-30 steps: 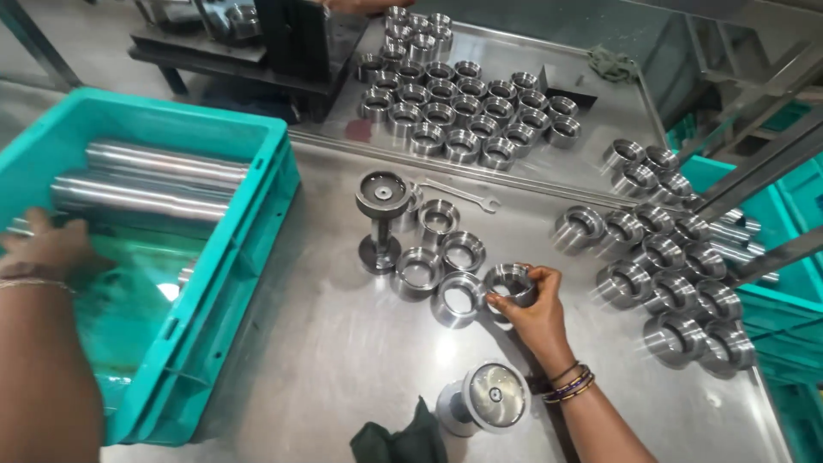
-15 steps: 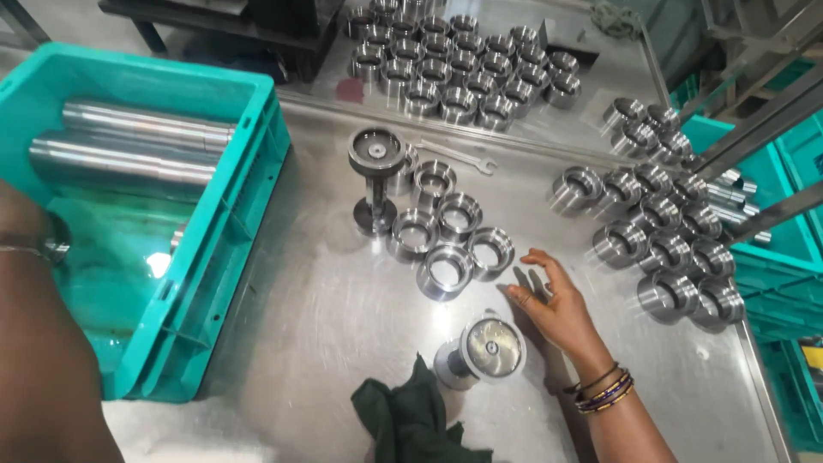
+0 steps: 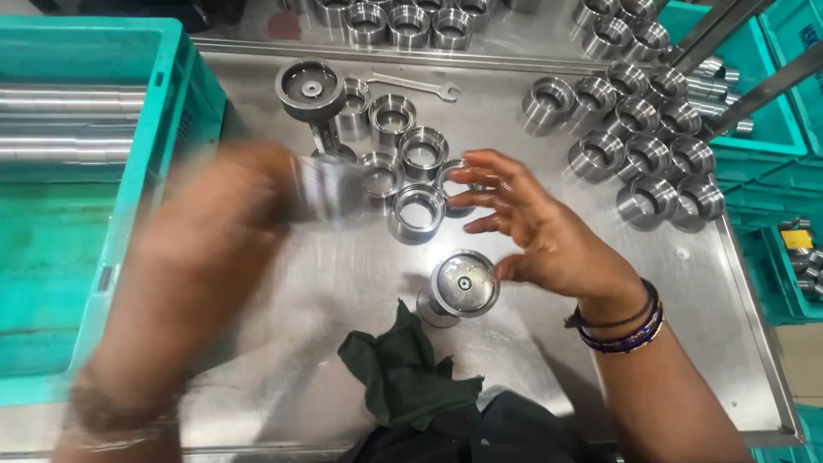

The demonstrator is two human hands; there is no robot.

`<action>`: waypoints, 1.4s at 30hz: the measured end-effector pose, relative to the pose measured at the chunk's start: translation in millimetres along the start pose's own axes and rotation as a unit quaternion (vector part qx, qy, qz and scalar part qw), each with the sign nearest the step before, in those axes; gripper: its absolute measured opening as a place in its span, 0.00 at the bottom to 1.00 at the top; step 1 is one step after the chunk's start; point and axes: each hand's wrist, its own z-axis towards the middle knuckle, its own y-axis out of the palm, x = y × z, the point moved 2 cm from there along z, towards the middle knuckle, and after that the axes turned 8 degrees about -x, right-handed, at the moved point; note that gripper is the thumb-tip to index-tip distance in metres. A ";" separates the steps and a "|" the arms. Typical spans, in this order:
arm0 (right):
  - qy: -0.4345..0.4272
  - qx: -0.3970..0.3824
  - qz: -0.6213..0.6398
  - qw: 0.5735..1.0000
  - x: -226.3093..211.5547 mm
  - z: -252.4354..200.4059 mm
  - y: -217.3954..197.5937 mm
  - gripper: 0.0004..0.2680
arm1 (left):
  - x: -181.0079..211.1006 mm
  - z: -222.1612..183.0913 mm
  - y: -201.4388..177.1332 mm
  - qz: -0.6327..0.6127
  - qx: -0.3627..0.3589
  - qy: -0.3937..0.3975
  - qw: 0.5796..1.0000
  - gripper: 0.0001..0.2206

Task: Inspecting and assembling cylindrical metal industrial components at a workstation.

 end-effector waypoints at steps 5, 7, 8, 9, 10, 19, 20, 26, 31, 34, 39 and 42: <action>0.003 -0.136 -0.203 0.970 -40.0 4.3 21.4 0.40 | 82.7 -4.2 71.1 -0.127 -0.098 0.323 0.933 0.18; 0.022 -0.143 -0.253 0.957 -42.1 2.6 21.4 0.38 | 84.3 -7.2 79.4 -0.132 -0.083 0.321 0.934 0.18; 0.040 -0.150 -0.300 0.941 -42.5 2.4 21.8 0.36 | 84.6 -9.0 83.1 -0.135 -0.070 0.319 0.936 0.18; 0.041 -0.151 -0.301 0.941 -44.6 2.1 23.1 0.36 | 81.6 -11.9 87.2 -0.136 -0.068 0.318 0.936 0.18; 0.045 -0.156 -0.309 0.937 -45.6 1.7 25.1 0.36 | 78.3 -15.5 91.0 -0.146 -0.066 0.317 0.935 0.17; 0.014 -0.086 -0.431 0.898 -44.9 -9.2 31.2 0.29 | 28.7 -35.1 118.5 -0.261 -0.042 0.145 0.953 0.32; 0.005 -0.076 -0.462 0.884 -44.5 -11.0 33.2 0.29 | 13.4 -42.9 131.9 -0.290 -0.122 0.070 0.947 0.35; 0.000 -0.109 -0.517 0.849 -20.8 -8.1 48.4 0.28 | 13.4 -64.3 203.6 -0.403 -0.273 0.048 0.872 0.26; -0.007 -0.123 -0.533 0.837 -12.0 -6.4 49.9 0.27 | 12.4 -65.5 210.0 -0.429 -0.272 0.023 0.861 0.21; 0.001 -0.124 -0.542 0.831 -11.0 -5.3 52.3 0.27 | 13.6 -65.9 209.4 -0.423 -0.250 0.043 0.870 0.21; 0.035 -0.115 -0.558 0.821 -16.4 -0.2 61.1 0.26 | 14.8 -65.7 211.0 -0.392 -0.286 0.003 0.874 0.19; 0.069 -0.115 -0.580 0.803 -22.8 5.5 63.7 0.26 | 13.2 -66.1 212.3 -0.357 -0.311 -0.025 0.881 0.16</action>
